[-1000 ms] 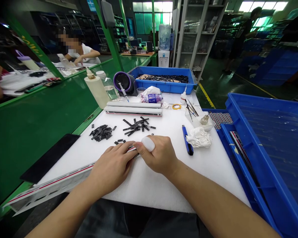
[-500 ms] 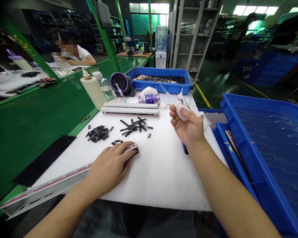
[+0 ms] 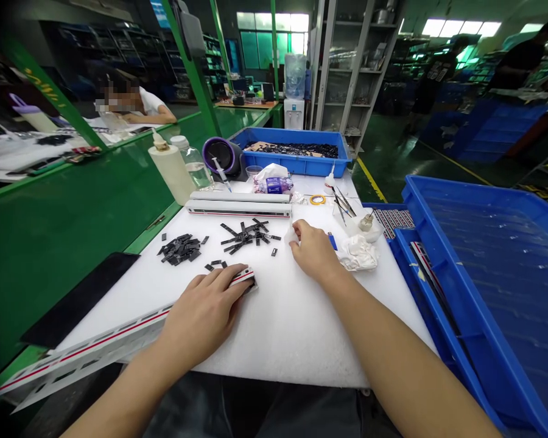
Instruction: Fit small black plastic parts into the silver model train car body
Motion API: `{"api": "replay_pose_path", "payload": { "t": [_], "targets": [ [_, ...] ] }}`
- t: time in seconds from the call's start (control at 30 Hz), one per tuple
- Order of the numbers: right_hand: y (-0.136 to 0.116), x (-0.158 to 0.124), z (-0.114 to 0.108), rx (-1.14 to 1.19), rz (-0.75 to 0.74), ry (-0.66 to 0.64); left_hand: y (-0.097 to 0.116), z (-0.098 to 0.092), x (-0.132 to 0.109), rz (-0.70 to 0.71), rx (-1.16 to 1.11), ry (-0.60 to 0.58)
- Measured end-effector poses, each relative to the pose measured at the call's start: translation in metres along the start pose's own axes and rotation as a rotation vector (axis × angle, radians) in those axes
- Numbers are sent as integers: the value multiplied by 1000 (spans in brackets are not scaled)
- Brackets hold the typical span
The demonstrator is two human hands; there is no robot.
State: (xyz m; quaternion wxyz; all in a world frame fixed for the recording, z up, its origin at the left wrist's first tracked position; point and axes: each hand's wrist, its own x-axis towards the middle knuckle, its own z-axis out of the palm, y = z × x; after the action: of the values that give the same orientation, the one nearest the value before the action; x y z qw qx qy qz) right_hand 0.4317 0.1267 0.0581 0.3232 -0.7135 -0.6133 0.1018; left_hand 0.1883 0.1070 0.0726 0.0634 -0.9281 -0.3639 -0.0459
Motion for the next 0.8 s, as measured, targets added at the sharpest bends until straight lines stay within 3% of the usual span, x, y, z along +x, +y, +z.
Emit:
{"api": "replay_pose_path", "payload": {
  "t": [0.1, 0.17, 0.3, 0.4, 0.43, 0.5, 0.57, 0.6, 0.73, 0.8],
  "targets": [
    [-1, 0, -5, -37, -49, -22, 0, 0, 0, 5, 2, -1],
    [2, 2, -20, -20, -131, 42, -1, 1, 1, 4, 5, -5],
    [21, 7, -71, -184, -198, 431, -2, 2, 1, 10, 17, -6],
    [46, 10, -106, -292, 26, 658, -3, 2, 2, 10, 19, -6],
    [55, 10, -113, -270, 125, 643, -3, 1, 2, 8, 19, -8],
    [70, 10, -121, -185, 292, 490, -3, 0, 3, 9, 15, -17],
    [81, 10, -122, -120, 368, 350, -3, 0, 4, 13, 8, -22],
    [84, 10, -122, -108, 373, 342, -3, 0, 4, 13, 4, -22],
    [86, 10, -119, -121, 329, 518, -3, 0, 5, 5, -1, -10],
    [84, 10, -118, -116, 314, 492, -3, 0, 5, 4, 3, -5]
  ]
}}
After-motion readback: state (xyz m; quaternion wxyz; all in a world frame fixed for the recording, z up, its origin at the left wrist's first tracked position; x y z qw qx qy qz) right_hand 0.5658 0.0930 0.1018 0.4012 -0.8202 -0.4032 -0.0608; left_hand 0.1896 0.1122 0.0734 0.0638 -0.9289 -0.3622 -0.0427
